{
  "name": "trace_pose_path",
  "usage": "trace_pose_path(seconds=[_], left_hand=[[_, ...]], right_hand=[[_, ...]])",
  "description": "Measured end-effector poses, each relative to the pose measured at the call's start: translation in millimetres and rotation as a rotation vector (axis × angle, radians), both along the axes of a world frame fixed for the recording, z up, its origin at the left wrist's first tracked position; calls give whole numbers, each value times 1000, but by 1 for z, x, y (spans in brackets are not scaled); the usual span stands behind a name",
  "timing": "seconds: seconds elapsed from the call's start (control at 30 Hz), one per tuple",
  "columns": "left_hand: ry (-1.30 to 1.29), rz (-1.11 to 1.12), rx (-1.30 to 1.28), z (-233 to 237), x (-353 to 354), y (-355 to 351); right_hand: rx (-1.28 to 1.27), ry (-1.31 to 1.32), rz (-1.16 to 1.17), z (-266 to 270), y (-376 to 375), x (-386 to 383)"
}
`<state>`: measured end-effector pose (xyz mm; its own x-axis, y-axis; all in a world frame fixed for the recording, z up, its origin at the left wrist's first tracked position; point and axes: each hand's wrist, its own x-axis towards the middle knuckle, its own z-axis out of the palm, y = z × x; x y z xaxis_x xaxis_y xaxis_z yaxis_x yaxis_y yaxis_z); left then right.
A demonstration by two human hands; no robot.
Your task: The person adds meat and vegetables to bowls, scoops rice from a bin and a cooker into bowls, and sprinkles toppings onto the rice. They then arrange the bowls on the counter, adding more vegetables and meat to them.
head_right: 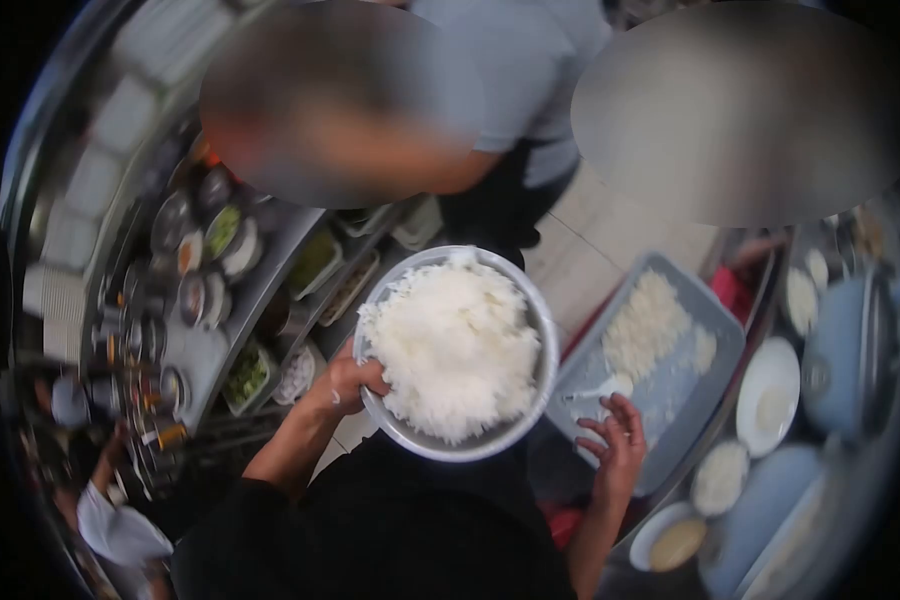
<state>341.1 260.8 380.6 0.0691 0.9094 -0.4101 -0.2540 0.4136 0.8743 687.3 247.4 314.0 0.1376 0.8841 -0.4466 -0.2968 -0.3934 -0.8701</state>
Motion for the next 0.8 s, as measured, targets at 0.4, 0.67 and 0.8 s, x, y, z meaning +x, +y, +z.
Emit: trace_pose_path(seconds=[0.4, 0.67, 0.8], left_hand=[[13, 1016, 163, 25, -156, -95], [136, 1218, 155, 31, -215, -218], [338, 1351, 211, 26, -195, -273]], right_hand=[[-254, -204, 342, -83, 34, -38], [-361, -355, 540, -137, 65, -102], [-260, -408, 755, -150, 101, -137]])
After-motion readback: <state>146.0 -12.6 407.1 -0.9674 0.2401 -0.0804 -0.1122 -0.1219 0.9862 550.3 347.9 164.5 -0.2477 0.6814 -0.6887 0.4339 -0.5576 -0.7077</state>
